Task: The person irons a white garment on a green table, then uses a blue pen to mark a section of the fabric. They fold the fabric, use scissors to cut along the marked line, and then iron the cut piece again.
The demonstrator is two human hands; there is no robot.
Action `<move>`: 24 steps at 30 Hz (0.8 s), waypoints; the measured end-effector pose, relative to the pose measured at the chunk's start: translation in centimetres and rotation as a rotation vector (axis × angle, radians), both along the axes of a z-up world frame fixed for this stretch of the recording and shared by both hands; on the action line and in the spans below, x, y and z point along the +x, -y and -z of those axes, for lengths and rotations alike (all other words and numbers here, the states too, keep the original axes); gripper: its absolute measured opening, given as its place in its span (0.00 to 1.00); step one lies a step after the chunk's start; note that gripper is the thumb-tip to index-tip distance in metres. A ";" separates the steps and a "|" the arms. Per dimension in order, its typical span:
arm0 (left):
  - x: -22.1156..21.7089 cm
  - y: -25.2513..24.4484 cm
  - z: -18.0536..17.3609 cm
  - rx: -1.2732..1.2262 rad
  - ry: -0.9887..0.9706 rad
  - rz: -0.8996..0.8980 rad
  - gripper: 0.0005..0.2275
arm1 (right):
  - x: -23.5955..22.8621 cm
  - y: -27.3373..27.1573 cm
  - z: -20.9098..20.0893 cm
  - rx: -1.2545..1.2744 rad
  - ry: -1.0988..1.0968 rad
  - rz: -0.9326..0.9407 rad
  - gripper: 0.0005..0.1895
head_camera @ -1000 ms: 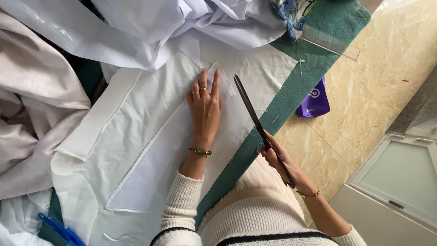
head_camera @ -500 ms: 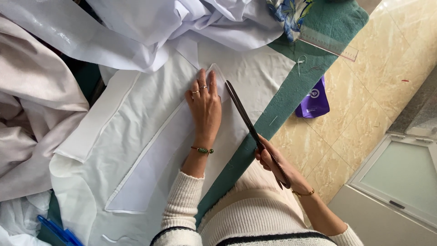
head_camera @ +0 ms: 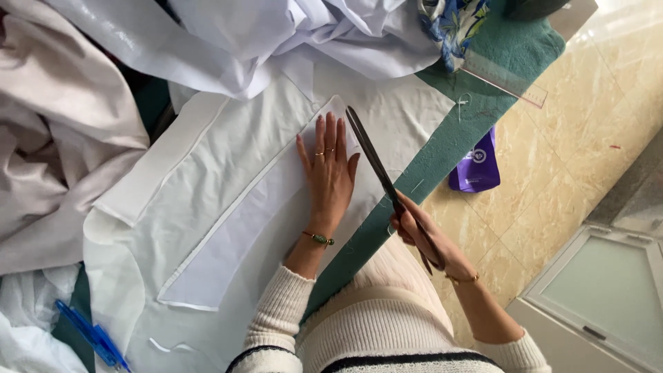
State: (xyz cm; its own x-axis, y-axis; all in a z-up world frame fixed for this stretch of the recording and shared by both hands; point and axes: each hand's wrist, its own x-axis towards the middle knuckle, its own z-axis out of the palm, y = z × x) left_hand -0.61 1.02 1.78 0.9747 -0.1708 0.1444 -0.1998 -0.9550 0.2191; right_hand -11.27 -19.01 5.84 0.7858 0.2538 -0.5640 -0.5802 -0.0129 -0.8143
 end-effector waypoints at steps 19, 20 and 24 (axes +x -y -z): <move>-8.8 -3.9 1.4 -0.018 -0.012 -0.381 0.40 | 6.3 2.9 1.0 0.020 -0.014 -0.371 0.35; -10.6 -4.7 1.2 -0.038 -0.030 -0.429 0.41 | 6.5 3.4 1.5 0.034 -0.024 -0.389 0.37; -16.3 -7.5 1.1 -0.049 -0.012 -0.643 0.35 | 7.3 7.0 5.8 0.238 -0.112 -0.344 0.44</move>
